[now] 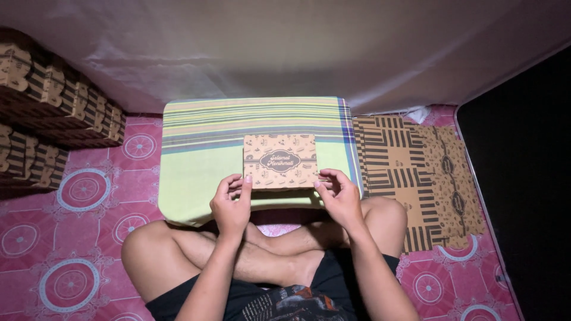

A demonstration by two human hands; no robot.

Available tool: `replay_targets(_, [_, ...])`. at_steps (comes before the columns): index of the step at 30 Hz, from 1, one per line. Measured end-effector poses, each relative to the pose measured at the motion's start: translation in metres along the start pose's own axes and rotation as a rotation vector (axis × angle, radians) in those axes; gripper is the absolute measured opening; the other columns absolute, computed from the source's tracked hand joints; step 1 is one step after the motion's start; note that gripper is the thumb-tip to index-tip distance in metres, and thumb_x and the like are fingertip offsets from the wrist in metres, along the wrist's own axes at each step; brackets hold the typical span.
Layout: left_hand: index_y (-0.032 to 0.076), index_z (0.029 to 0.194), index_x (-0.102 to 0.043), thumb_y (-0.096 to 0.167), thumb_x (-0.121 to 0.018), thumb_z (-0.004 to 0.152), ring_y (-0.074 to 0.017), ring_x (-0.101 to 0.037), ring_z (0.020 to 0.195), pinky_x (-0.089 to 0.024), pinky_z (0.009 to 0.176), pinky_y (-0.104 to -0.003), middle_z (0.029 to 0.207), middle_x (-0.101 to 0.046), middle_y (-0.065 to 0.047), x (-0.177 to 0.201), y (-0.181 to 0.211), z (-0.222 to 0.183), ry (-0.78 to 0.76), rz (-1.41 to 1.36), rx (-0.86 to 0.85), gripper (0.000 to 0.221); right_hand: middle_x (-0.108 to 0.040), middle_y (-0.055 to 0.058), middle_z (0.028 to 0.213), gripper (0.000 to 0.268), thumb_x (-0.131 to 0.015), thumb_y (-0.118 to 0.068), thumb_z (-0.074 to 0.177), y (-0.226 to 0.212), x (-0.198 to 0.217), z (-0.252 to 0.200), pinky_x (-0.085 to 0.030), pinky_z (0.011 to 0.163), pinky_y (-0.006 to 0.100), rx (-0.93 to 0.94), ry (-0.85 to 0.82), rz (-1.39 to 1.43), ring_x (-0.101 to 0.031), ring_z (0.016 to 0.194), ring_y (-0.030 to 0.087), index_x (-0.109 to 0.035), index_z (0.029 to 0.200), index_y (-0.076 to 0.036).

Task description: Assembling a cardboard box by folding flaps and tucking tabs.

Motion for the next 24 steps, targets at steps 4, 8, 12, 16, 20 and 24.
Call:
replay_targets(4, [0.009, 0.101, -0.076, 0.026, -0.084, 0.089, -0.0232, -0.077, 0.075, -0.063, 0.063, -0.032, 0.088, -0.079, -0.011, 0.006, 0.000, 0.003, -0.030, 0.077, 0.036, 0.022, -0.075, 0.016, 0.102, 0.027, -0.082, -0.011, 0.086, -0.016, 0.003, -0.005, -0.064, 0.075, 0.039, 0.283, 0.087, -0.219, -0.075, 0.099, 0.034, -0.074, 0.112, -0.007])
replay_targets(8, [0.010, 0.100, -0.078, 0.026, -0.084, 0.089, -0.0264, -0.078, 0.080, -0.065, 0.067, -0.035, 0.087, -0.079, -0.013, 0.009, 0.008, 0.003, -0.062, 0.105, -0.014, 0.021, -0.072, 0.003, 0.093, 0.006, -0.082, -0.011, 0.086, -0.042, -0.006, -0.023, -0.060, 0.081, 0.034, 0.860, 0.128, -0.462, -0.071, 0.094, 0.024, -0.080, 0.091, -0.014])
replay_targets(12, [0.016, 0.096, -0.079, 0.030, -0.084, 0.089, -0.0205, -0.078, 0.078, -0.064, 0.067, -0.033, 0.083, -0.079, -0.006, 0.009, 0.009, 0.007, -0.079, 0.152, 0.004, 0.017, -0.069, 0.000, 0.090, 0.007, -0.078, -0.012, 0.084, -0.041, -0.019, -0.031, -0.056, 0.081, 0.035, 1.159, 0.169, -0.690, -0.069, 0.093, 0.023, -0.077, 0.091, -0.014])
replay_targets(16, [0.012, 0.096, -0.079, 0.029, -0.083, 0.089, -0.0251, -0.077, 0.079, -0.063, 0.067, -0.037, 0.084, -0.079, -0.008, 0.010, 0.010, 0.006, -0.089, 0.142, 0.020, 0.018, -0.068, 0.002, 0.090, 0.004, -0.075, -0.011, 0.086, -0.058, -0.030, -0.035, -0.055, 0.079, 0.036, 1.277, 0.157, -0.693, -0.069, 0.092, 0.023, -0.074, 0.090, -0.011])
replay_targets(20, [0.013, 0.096, -0.080, 0.029, -0.084, 0.088, -0.0227, -0.077, 0.078, -0.063, 0.068, -0.035, 0.083, -0.079, -0.007, 0.009, 0.006, 0.007, -0.095, 0.134, 0.023, 0.019, -0.068, 0.003, 0.088, 0.008, -0.068, -0.014, 0.092, -0.054, -0.036, -0.035, -0.055, 0.078, 0.035, 1.351, 0.133, -0.678, -0.070, 0.088, 0.023, -0.074, 0.088, -0.011])
replay_targets(24, [0.014, 0.097, -0.080, 0.029, -0.085, 0.087, -0.0215, -0.078, 0.077, -0.063, 0.068, -0.035, 0.083, -0.079, -0.007, 0.009, 0.008, 0.008, -0.105, 0.129, 0.040, 0.019, -0.071, 0.007, 0.096, 0.015, -0.063, -0.015, 0.097, -0.047, -0.043, -0.037, -0.055, 0.081, 0.038, 1.389, 0.075, -0.631, -0.071, 0.094, 0.024, -0.076, 0.097, -0.008])
Point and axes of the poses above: each hand's wrist, its own z-axis towards the middle knuckle, its own x-axis out of the back of the hand, y = z × x, the point moved 7 cm from there along z, towards the middle knuckle
